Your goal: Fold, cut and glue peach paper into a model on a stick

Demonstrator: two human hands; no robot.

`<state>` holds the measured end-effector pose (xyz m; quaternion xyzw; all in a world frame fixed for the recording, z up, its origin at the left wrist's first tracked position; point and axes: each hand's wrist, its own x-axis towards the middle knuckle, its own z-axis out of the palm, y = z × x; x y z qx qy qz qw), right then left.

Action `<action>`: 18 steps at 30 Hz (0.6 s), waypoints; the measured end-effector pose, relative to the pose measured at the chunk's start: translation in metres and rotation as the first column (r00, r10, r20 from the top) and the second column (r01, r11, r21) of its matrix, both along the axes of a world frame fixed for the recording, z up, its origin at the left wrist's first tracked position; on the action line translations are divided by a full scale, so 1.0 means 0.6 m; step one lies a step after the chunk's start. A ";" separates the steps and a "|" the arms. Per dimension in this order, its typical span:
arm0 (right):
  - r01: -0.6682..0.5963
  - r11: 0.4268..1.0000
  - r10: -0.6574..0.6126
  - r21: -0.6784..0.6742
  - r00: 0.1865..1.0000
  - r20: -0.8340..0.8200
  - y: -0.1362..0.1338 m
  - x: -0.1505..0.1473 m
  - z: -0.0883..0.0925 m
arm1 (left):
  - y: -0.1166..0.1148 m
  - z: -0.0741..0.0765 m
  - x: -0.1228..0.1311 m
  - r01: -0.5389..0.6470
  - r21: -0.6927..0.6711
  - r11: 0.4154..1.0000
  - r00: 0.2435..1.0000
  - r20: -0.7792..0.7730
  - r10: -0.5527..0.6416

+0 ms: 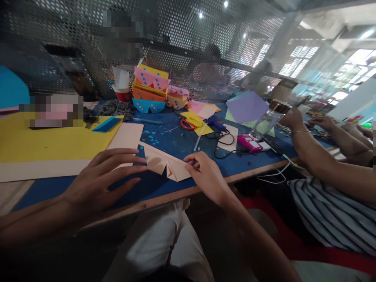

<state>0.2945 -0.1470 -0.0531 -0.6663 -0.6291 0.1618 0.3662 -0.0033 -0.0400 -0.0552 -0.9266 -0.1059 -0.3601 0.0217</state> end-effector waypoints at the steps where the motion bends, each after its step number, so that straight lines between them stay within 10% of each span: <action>1: 0.007 1.000 -0.007 -0.015 1.000 -0.022 0.003 -0.003 0.001 | 0.001 -0.003 0.003 0.005 0.006 1.000 1.000 -0.007 -0.005; 18: -0.059 0.995 0.065 -0.083 0.995 0.073 0.020 -0.025 0.012 | 0.023 -0.019 0.027 0.042 0.192 0.980 0.989 -0.150 -0.013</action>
